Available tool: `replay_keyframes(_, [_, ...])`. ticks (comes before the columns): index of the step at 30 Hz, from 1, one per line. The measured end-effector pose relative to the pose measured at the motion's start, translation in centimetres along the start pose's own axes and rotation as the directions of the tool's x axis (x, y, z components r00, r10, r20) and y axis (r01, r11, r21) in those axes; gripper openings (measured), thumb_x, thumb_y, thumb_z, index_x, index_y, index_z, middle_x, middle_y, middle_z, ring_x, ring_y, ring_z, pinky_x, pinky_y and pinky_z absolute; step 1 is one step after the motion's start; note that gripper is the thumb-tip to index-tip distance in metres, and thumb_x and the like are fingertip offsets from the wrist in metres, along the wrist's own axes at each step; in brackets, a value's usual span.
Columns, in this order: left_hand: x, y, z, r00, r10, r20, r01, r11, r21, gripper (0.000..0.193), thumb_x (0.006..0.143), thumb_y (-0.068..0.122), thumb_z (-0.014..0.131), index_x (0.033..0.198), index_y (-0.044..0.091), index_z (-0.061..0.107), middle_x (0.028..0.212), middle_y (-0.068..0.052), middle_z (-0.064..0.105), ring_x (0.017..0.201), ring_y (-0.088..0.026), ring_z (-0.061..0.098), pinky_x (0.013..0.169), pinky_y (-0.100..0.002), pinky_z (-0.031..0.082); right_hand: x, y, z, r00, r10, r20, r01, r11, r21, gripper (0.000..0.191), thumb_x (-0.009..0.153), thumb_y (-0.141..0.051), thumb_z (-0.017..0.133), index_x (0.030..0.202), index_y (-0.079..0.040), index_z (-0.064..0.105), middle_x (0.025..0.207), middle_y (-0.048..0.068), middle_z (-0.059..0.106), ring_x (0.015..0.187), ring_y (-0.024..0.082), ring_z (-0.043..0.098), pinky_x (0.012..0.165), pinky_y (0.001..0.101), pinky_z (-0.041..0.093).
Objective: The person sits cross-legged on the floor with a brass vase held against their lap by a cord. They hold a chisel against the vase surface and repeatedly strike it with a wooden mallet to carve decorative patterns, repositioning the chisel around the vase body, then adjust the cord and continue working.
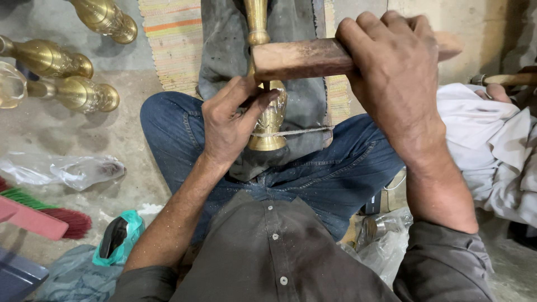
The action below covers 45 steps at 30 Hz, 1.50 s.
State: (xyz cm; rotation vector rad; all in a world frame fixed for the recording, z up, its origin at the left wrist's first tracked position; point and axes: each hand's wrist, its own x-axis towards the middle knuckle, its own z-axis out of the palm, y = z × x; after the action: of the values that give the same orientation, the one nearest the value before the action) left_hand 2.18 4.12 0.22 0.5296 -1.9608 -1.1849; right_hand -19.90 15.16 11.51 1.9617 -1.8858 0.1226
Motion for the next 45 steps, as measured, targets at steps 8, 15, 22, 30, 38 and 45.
replay_keyframes(8, [-0.1,0.3,-0.2,1.0,-0.008,0.007,0.009,1.0,-0.011,0.036,0.098,0.005,0.08,0.131,0.005,0.067,0.113,-0.007,0.075,0.101,-0.015,0.078,0.085,-0.027,0.065,0.2,0.1,-0.2,0.991,0.12,0.054,-0.131,0.941,0.312,0.028,0.095,-0.005,0.078,0.112,-0.003,0.057,0.098,0.01,0.062,0.096,0.03,0.064,0.086,0.0431,0.048])
replay_keyframes(15, [-0.1,-0.3,0.0,0.998,-0.053,0.02,0.052,0.997,0.058,0.031,0.097,0.009,0.083,0.125,0.006,0.07,0.101,-0.005,0.075,0.09,-0.013,0.076,0.075,-0.027,0.063,0.0,0.0,-0.2,0.994,0.084,0.076,-0.103,0.949,0.297,0.029,0.093,-0.009,0.08,0.111,-0.004,0.057,0.097,0.01,0.06,0.096,0.031,0.062,0.088,0.0438,0.047])
replay_keyframes(22, [0.0,-0.2,-0.1,1.0,-0.009,0.008,0.009,1.0,-0.023,0.032,0.099,0.008,0.08,0.129,0.004,0.068,0.109,-0.005,0.074,0.098,-0.015,0.077,0.083,-0.028,0.066,0.3,-0.3,-0.5,0.994,0.093,0.065,-0.105,0.97,0.22,0.029,0.093,-0.009,0.079,0.111,-0.005,0.057,0.098,0.009,0.06,0.098,0.029,0.062,0.089,0.0397,0.044])
replay_keyframes(30, [0.1,0.1,-0.4,0.999,-0.043,0.033,0.044,0.999,-0.03,0.031,0.099,0.007,0.079,0.128,0.003,0.069,0.107,-0.005,0.074,0.094,-0.014,0.076,0.079,-0.028,0.063,0.7,-0.8,-1.5,0.994,0.088,0.06,-0.099,0.973,0.209,0.035,0.085,-0.01,0.083,0.108,-0.005,0.057,0.096,0.008,0.06,0.097,0.031,0.062,0.087,0.0423,0.045])
replay_keyframes(38, [0.1,-0.3,-0.1,1.0,-0.028,-0.002,0.028,1.0,-0.002,0.027,0.099,0.009,0.081,0.123,0.005,0.07,0.102,-0.005,0.073,0.094,-0.014,0.077,0.08,-0.029,0.066,0.2,-0.3,-0.5,0.995,0.064,0.076,-0.073,0.991,0.115,0.032,0.087,-0.007,0.082,0.107,-0.006,0.057,0.097,0.009,0.061,0.095,0.031,0.062,0.082,0.0437,0.045])
replay_keyframes(45, [0.0,-0.6,-0.2,0.999,-0.038,0.013,0.037,0.999,0.04,0.028,0.098,0.009,0.081,0.123,0.004,0.071,0.1,-0.006,0.074,0.09,-0.015,0.075,0.078,-0.029,0.064,0.1,-0.3,-0.1,0.997,0.072,0.041,-0.077,0.986,0.146,0.032,0.087,-0.005,0.079,0.109,-0.005,0.055,0.097,0.01,0.062,0.094,0.031,0.063,0.081,0.043,0.047])
